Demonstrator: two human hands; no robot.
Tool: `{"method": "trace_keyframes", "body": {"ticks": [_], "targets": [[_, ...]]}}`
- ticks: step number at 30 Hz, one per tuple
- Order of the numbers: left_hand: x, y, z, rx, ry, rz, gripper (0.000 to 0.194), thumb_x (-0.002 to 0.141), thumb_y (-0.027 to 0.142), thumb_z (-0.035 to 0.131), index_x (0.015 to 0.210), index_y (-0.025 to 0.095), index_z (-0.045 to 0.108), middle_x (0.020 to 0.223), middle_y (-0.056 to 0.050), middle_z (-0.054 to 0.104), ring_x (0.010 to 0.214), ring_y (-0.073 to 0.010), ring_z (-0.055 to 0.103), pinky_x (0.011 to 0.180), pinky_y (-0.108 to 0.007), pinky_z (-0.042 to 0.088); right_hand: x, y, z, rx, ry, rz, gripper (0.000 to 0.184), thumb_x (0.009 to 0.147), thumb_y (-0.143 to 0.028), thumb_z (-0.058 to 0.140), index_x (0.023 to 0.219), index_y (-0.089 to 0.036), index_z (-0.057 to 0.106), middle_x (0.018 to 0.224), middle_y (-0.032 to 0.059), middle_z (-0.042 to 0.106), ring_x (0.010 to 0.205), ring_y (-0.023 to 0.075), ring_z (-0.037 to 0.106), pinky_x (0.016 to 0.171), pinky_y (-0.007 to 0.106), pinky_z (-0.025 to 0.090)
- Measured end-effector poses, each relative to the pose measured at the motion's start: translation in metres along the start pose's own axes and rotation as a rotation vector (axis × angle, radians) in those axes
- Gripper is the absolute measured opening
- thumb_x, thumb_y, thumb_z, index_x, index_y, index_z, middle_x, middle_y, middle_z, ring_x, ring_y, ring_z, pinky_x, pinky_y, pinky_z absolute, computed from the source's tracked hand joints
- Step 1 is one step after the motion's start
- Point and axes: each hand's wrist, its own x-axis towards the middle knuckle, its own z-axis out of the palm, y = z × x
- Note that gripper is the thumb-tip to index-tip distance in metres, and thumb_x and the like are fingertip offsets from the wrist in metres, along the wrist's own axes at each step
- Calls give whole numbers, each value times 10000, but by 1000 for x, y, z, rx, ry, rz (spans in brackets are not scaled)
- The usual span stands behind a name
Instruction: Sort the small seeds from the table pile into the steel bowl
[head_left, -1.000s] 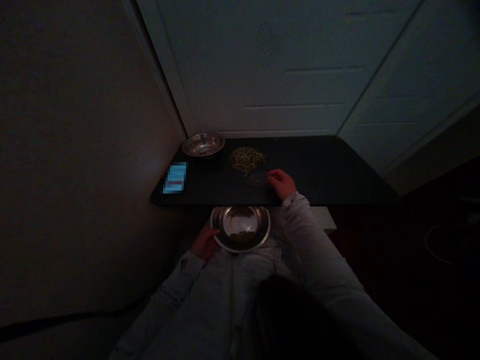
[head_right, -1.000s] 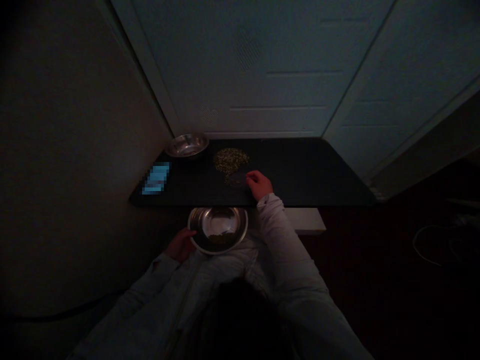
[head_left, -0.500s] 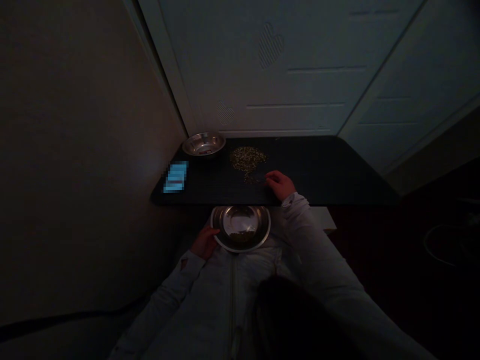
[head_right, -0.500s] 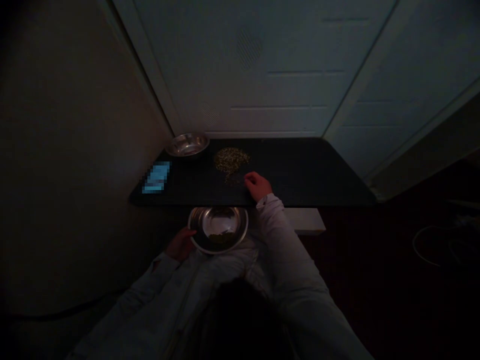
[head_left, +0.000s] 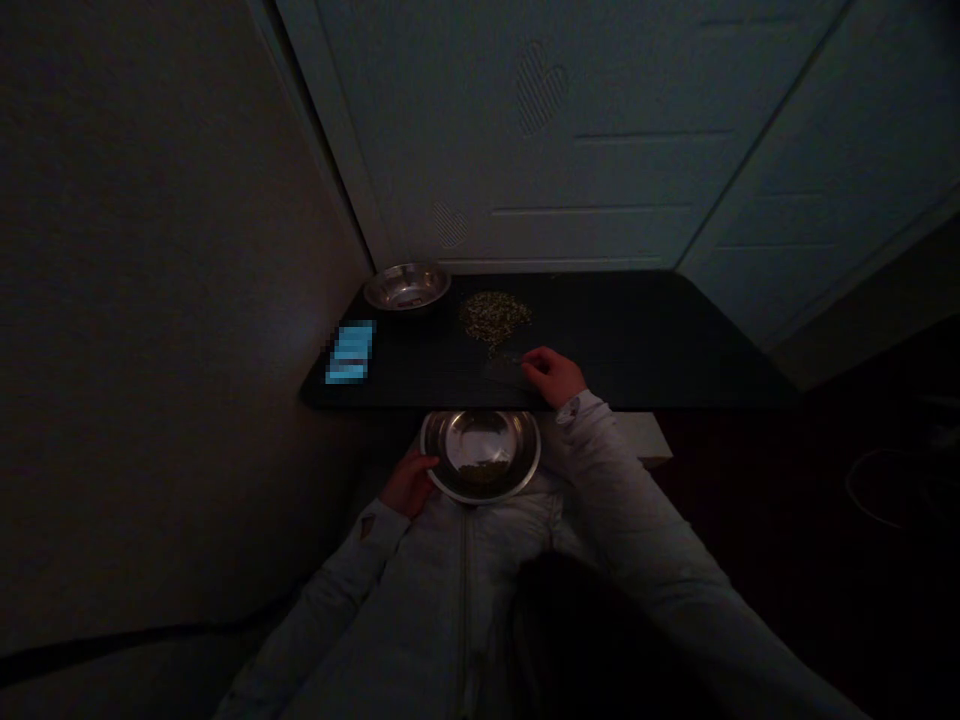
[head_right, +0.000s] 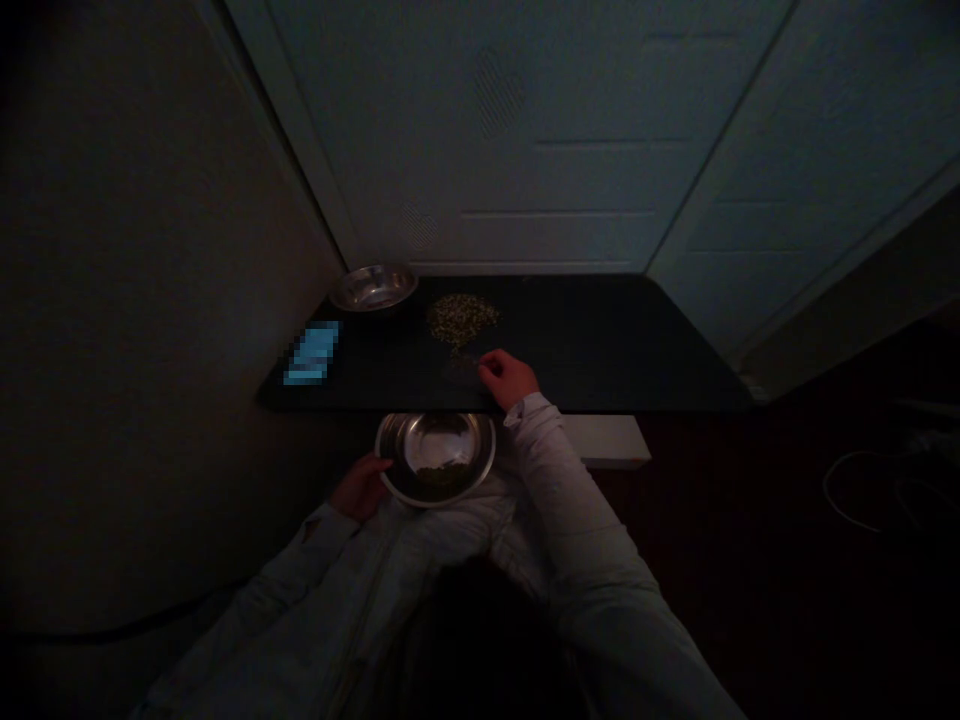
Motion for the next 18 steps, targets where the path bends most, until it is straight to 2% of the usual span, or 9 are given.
{"method": "trace_keyframes", "body": {"ticks": [7,13,18], "targets": [[-1,2,2,5,-10,-11,212,522,97,637,731,124,660,698,-45,689,736,-206,628,667,-282,460,0,-1,-1,-1,-21,7,170,674,-305,546,796,-204,607,636,-20,576,603,121,506,584,256,376],[0,0,0,22,-5,-7,203,518,100,642,720,114,660,684,-51,688,741,-214,630,697,-298,460,5,9,-1,245,-22,-8,207,676,-327,513,801,-182,591,642,-14,565,612,117,507,624,265,392],[0,-1,-2,30,-19,-2,221,516,111,650,737,123,661,694,-45,691,753,-220,630,676,-291,465,10,16,-13,396,-64,64,217,624,-344,541,764,-180,558,580,-26,548,557,108,494,578,256,392]]}}
